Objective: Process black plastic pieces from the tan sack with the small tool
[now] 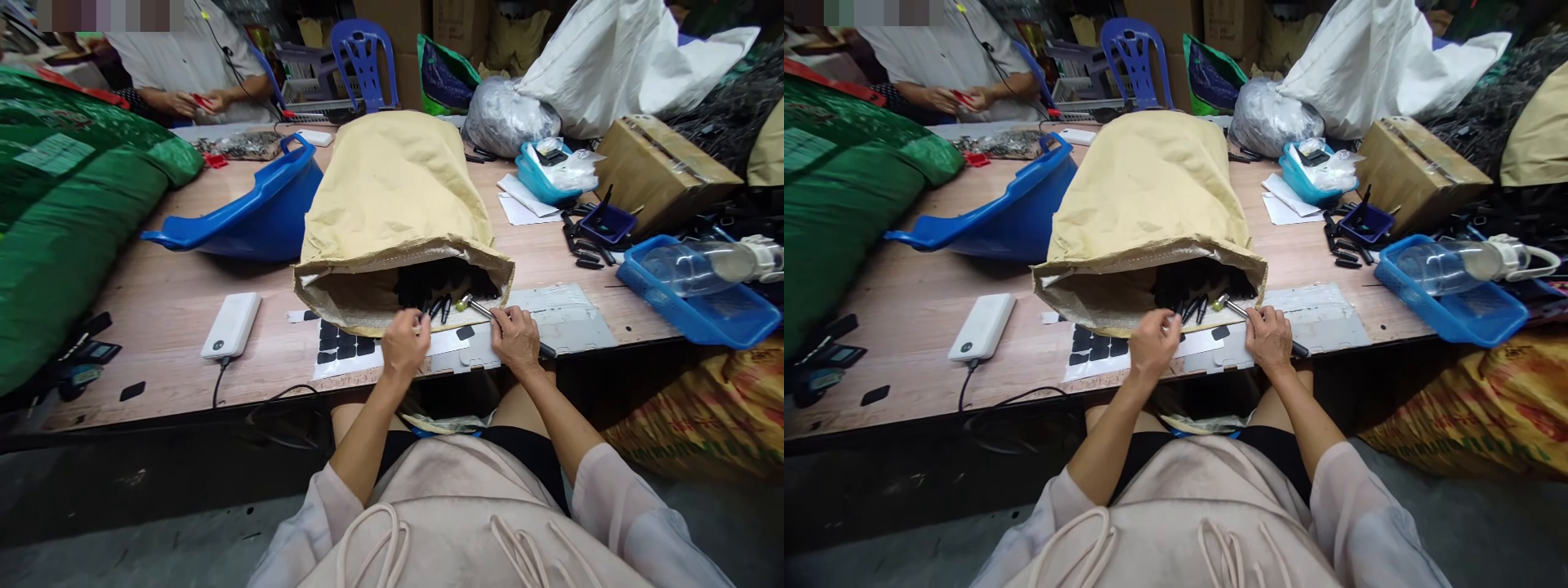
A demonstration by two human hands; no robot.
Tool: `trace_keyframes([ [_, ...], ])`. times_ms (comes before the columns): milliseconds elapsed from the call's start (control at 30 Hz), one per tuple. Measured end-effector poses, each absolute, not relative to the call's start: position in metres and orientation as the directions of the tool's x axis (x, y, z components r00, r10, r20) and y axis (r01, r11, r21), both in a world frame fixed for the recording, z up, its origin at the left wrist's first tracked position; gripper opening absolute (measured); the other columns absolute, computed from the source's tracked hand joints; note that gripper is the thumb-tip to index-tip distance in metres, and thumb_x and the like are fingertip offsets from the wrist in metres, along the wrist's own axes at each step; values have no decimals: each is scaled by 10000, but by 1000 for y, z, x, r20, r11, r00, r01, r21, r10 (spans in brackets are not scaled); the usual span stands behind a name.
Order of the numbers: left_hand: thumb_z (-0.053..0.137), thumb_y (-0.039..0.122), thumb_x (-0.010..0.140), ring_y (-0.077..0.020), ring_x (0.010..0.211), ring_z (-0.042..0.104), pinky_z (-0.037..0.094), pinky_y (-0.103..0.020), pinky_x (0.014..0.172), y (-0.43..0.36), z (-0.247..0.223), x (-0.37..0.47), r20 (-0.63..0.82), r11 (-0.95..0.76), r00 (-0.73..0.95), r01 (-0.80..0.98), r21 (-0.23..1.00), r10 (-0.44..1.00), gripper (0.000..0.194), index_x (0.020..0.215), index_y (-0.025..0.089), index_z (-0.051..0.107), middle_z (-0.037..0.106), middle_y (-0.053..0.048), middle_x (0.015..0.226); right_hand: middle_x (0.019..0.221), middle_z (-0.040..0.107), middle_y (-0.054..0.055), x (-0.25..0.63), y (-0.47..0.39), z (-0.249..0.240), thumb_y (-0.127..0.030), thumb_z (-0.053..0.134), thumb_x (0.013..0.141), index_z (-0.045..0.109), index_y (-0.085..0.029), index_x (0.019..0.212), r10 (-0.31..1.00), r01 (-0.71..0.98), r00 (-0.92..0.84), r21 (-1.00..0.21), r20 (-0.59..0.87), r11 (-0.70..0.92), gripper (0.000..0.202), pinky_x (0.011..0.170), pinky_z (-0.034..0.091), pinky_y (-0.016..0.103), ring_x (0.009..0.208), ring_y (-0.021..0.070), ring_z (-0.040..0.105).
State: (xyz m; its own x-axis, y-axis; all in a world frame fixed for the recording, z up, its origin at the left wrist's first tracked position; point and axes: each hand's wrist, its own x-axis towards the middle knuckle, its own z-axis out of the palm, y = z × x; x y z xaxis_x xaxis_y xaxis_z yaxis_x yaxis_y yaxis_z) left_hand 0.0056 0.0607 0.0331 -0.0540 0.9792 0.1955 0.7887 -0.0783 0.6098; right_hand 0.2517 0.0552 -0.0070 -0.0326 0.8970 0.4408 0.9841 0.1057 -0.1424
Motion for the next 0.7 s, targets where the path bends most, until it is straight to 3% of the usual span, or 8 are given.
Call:
trace_keyframes([
  [67,574,318,979,-329,991,720,549,-418,878,92,45,-2,104,137,-220,848,511,970,291,1167,136,702,736,-176,1051,1034,649,92,252,55,-8,-286,537,996,727,-234,1195,892,985,-32,-135,450,104,280,804,354,363,951,249,499],
  [167,570,386,978,-383,1089,715,549,-462,922,120,55,-8,-107,336,-320,857,391,941,342,1153,131,717,738,-220,1134,1036,646,88,251,56,-9,-281,548,988,721,-233,1204,892,986,-28,-134,451,99,281,808,346,358,954,246,489],
  [233,551,432,985,-394,1112,713,552,-474,925,125,55,-8,-195,381,-330,849,366,924,364,1106,147,741,741,-226,1161,1040,640,90,250,56,-8,-277,545,986,717,-232,1199,899,986,-22,-141,437,93,278,803,334,356,959,246,480],
  [333,549,428,984,-385,1108,719,552,-472,923,125,51,-7,-197,372,-320,853,366,927,348,1097,169,753,752,-211,1153,1040,633,94,250,56,-7,-276,541,984,716,-232,1185,908,986,-17,-145,419,86,271,791,318,351,957,246,472],
  [533,665,323,914,-340,1028,723,545,-405,857,118,42,-20,-57,268,-270,862,430,961,234,1078,176,746,766,-158,1078,1033,641,90,249,56,-8,-273,542,983,720,-233,1184,909,988,-12,-136,417,75,271,787,316,347,952,244,482],
  [600,679,300,912,-291,975,717,538,-365,839,109,40,-26,96,103,-175,856,507,980,188,1038,173,736,757,-130,1036,1033,641,88,250,56,-8,-274,544,983,722,-236,1178,907,987,-10,-139,420,76,267,789,319,349,953,244,483],
  [700,686,287,923,-210,874,691,527,-303,793,87,32,-30,307,-326,171,749,577,936,132,1012,194,717,733,-71,978,1038,638,90,250,56,-8,-276,542,984,719,-237,1190,908,985,-11,-152,419,82,275,798,327,352,959,246,483],
])
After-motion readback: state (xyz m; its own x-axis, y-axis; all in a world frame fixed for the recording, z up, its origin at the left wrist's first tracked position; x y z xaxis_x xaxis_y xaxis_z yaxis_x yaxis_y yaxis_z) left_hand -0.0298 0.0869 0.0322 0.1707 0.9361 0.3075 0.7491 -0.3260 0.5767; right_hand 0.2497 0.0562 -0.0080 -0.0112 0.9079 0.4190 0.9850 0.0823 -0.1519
